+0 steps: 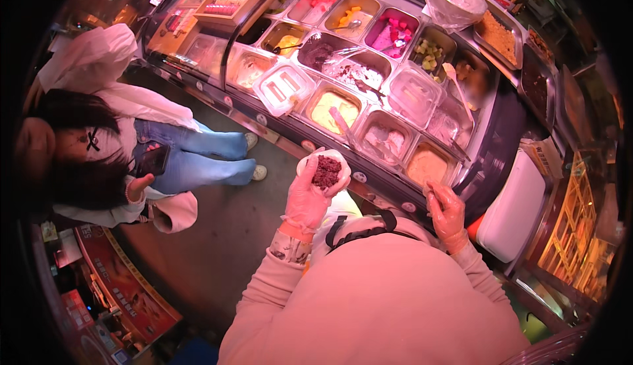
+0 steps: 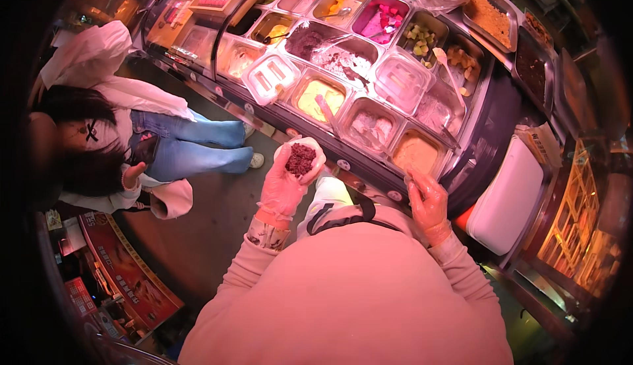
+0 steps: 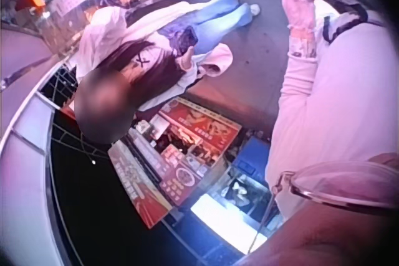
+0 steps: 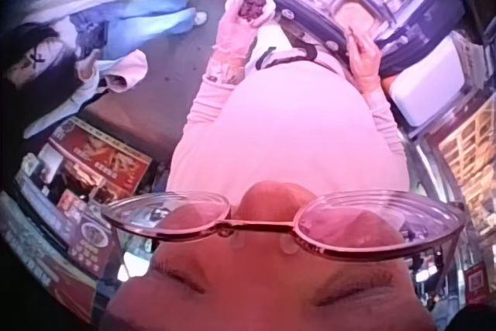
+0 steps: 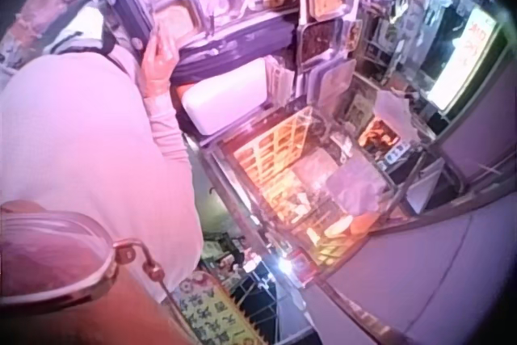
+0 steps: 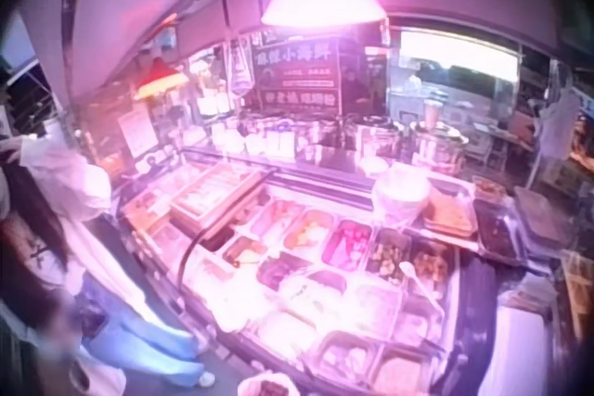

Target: The person scoops a dark paste into a plastic bag, adds colorful fruit pieces, and then coats the bag in a dark crumbly mixture. The person then hands the finished bag to a customer.

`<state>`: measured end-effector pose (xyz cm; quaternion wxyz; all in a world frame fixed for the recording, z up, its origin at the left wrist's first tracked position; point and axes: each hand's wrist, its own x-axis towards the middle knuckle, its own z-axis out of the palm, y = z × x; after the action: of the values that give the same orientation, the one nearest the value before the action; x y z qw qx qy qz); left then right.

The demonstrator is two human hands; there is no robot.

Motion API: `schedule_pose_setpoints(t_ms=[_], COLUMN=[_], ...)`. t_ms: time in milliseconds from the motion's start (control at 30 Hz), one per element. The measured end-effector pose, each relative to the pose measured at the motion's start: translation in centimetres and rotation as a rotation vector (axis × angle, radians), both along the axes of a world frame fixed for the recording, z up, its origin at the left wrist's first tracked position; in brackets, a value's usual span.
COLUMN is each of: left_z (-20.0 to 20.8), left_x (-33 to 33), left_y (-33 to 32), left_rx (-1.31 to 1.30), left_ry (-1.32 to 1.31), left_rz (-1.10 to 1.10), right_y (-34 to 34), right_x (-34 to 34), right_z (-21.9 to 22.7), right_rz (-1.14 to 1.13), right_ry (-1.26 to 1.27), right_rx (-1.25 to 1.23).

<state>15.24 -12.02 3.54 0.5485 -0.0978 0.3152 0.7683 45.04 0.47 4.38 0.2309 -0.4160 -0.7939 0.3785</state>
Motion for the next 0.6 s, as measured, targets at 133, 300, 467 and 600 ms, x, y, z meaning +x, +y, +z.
schedule_pose_setpoints(t_ms=[133,300,467,600], left_z=[0.7,-2.0,-0.9,0.9], left_x=[2.0,3.0,4.4,3.0], left_y=[-1.9,-5.5,-7.3,-8.9], left_rx=[-0.047,0.051,-0.194,-0.027], left_ry=[0.033,0.181,0.206,0.030], left_rz=[0.066,0.007,0.151,0.107], right_y=[-0.3,-0.7,-0.3,0.7], right_x=[1.0,2.0,1.9,-0.7], right_z=[0.0,-1.3,-2.7,-2.9], right_rz=[0.036,0.205,0.251,0.226], right_ry=[0.041,0.009,0.038,0.091], right_rx=[-0.042,-0.149,-0.144,-0.300])
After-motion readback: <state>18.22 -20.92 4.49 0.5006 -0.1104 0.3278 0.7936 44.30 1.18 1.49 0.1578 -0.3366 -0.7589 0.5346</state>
